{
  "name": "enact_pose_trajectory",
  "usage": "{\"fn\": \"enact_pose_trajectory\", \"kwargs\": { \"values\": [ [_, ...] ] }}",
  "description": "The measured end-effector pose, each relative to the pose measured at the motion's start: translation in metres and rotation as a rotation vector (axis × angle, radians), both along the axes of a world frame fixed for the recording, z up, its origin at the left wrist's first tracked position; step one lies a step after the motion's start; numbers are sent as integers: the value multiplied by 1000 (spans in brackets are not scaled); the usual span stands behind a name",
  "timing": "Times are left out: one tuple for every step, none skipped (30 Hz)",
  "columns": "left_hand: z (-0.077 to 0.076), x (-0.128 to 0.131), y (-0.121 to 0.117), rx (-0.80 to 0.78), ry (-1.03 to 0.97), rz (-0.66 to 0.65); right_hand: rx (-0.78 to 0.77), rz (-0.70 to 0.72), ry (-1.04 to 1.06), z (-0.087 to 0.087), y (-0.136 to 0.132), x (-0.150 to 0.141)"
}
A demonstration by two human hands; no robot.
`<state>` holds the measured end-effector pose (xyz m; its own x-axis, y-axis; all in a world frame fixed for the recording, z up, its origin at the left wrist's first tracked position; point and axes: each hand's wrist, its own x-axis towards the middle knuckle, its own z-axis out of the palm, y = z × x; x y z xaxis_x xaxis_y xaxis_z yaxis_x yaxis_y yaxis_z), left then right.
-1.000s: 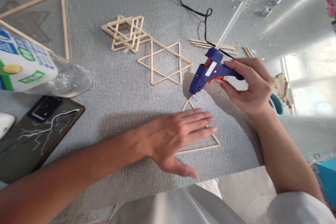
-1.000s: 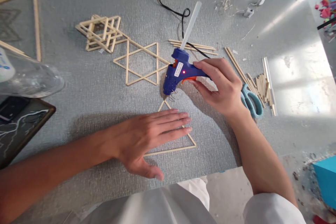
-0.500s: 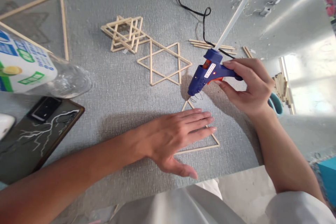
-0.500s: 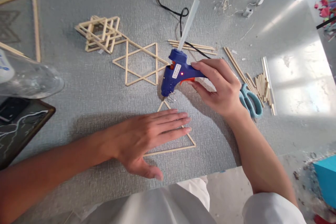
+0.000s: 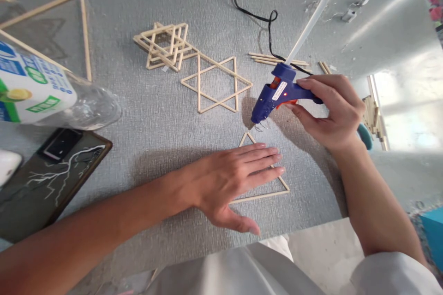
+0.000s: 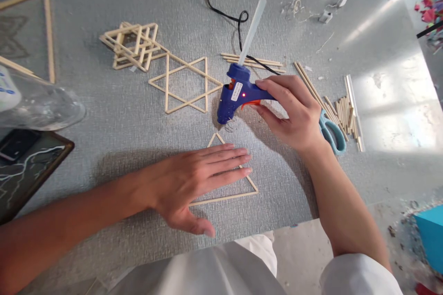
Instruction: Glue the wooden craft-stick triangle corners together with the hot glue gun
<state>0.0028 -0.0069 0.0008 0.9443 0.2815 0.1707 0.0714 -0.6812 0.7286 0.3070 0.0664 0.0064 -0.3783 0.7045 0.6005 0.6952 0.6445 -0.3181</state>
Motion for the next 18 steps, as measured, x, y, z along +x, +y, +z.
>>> {"fn": "enact_pose_trajectory", "kwargs": {
  "values": [
    [0,0,0,-3,-3,2,-15,-7,0,1,-1,0],
    [0,0,0,-6,-4,1,-21,-17,-1,2,-1,1],
    [0,0,0,-7,-5,0,-16,-29,-1,4,-2,1],
    [0,0,0,-6,-5,-1,-3,-45,-3,5,-3,1],
    [0,0,0,-5,-1,-2,20,-61,-5,7,-4,0],
    [0,0,0,-3,4,-3,47,-75,-8,8,-4,0],
    [0,0,0,0,7,-4,71,-85,-14,9,-4,-1],
    [0,0,0,3,8,-2,88,-88,-25,9,-4,-1],
    [0,0,1,8,8,0,96,-84,-40,9,-4,-1],
    [1,0,1,14,9,0,98,-74,-56,8,-3,-2],
    [1,0,1,21,10,1,95,-60,-69,7,-3,-2],
    [2,0,1,27,10,2,87,-44,-79,6,-2,-2],
    [2,0,1,33,10,2,79,-28,-81,4,-2,-1],
    [2,0,1,37,11,2,73,-11,-76,3,-1,-1],
    [2,0,1,40,10,1,65,5,-67,2,-1,-1],
    [2,0,1,42,7,2,54,20,-58,2,-1,-2],
    [2,0,1,44,2,3,44,36,-48,2,-1,-2],
    [1,0,0,45,-3,4,35,51,-40,3,0,-4]
  ]
}}
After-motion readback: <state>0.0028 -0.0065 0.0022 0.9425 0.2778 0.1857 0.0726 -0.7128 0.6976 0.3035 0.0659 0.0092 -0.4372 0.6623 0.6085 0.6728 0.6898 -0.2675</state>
